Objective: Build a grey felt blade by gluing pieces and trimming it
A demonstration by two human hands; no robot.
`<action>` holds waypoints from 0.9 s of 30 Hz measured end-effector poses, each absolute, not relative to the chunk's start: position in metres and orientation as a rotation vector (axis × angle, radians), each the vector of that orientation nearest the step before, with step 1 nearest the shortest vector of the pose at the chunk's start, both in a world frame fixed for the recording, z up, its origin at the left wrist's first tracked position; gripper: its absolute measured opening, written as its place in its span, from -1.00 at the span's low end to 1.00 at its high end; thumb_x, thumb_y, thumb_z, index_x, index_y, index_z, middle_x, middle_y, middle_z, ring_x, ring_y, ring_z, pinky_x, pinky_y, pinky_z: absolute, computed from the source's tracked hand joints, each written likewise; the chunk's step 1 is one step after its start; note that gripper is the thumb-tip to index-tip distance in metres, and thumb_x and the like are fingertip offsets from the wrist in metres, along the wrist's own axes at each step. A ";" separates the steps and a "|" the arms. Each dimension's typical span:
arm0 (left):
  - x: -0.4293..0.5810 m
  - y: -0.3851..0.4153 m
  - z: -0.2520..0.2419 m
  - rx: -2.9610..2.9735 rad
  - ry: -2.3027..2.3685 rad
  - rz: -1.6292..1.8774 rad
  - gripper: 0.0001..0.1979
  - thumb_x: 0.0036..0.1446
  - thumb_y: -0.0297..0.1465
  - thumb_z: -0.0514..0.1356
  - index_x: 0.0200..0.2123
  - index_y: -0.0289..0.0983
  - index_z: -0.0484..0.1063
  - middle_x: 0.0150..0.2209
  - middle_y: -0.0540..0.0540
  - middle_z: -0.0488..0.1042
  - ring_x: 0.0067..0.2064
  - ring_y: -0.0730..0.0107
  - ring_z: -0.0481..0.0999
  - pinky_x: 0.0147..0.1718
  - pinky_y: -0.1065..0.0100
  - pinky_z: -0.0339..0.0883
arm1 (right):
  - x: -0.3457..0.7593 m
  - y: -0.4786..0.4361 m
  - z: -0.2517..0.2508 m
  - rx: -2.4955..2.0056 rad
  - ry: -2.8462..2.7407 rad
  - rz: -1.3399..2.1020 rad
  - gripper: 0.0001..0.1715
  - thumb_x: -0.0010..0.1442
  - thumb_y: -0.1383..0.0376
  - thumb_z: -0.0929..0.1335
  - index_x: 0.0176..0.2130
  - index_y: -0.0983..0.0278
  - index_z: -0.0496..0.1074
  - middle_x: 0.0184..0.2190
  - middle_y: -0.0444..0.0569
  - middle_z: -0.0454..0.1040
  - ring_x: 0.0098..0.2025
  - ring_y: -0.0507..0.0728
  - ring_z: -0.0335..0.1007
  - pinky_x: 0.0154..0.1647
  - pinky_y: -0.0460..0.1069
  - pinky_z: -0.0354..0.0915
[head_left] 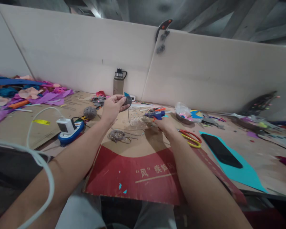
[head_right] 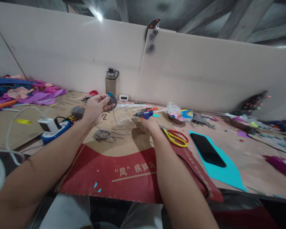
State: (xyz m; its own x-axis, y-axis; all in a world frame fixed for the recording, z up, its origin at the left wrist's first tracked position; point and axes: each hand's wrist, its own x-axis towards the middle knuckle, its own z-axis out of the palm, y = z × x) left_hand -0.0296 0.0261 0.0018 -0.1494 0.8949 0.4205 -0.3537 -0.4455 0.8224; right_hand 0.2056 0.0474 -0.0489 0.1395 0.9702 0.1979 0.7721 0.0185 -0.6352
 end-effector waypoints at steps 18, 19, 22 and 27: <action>-0.031 0.031 -0.004 1.222 0.890 1.822 -0.83 -0.08 -0.39 0.30 -0.41 -0.37 0.45 -0.47 -0.05 0.48 -0.41 0.47 0.51 -0.26 0.29 0.49 | 0.147 -0.015 -0.012 -0.718 -1.633 0.794 -0.70 0.13 0.30 0.27 -0.09 0.19 0.24 -0.25 -0.07 0.38 -0.51 -0.03 0.17 -0.56 -0.08 0.23; -0.031 0.032 -0.004 1.231 0.891 1.823 -0.83 -0.08 -0.39 0.30 -0.41 -0.37 0.45 -0.47 -0.05 0.48 -0.40 0.47 0.51 -0.26 0.29 0.49 | 0.147 -0.014 -0.013 -0.723 -1.643 0.782 -0.72 0.13 0.30 0.27 -0.10 0.19 0.25 -0.26 -0.07 0.38 -0.51 -0.03 0.17 -0.56 -0.07 0.22; -0.031 0.034 -0.006 1.239 0.912 1.820 -0.83 -0.08 -0.38 0.30 -0.41 -0.37 0.45 -0.47 -0.06 0.48 -0.40 0.45 0.52 -0.26 0.29 0.49 | 0.146 -0.012 -0.014 -0.762 -1.663 0.742 -0.77 0.14 0.30 0.27 -0.15 0.20 0.27 -0.28 -0.08 0.37 -0.51 -0.03 0.15 -0.55 -0.06 0.18; -0.030 0.033 -0.005 1.214 0.938 1.812 -0.87 -0.06 -0.42 0.30 -0.42 -0.36 0.45 -0.47 -0.06 0.48 -0.42 0.46 0.52 -0.26 0.29 0.49 | 0.144 -0.013 -0.013 -0.817 -1.678 0.692 -0.74 0.12 0.33 0.27 -0.14 0.20 0.26 -0.31 -0.09 0.39 -0.45 0.00 0.21 -0.45 -0.05 0.19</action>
State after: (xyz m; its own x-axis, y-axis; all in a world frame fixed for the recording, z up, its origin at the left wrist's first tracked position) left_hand -0.0301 0.0335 -0.0051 -0.2704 0.8772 0.3968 -0.1823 -0.4513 0.8735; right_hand 0.1436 -0.0129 -0.0134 -0.1700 0.8047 0.5689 0.1697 0.5925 -0.7874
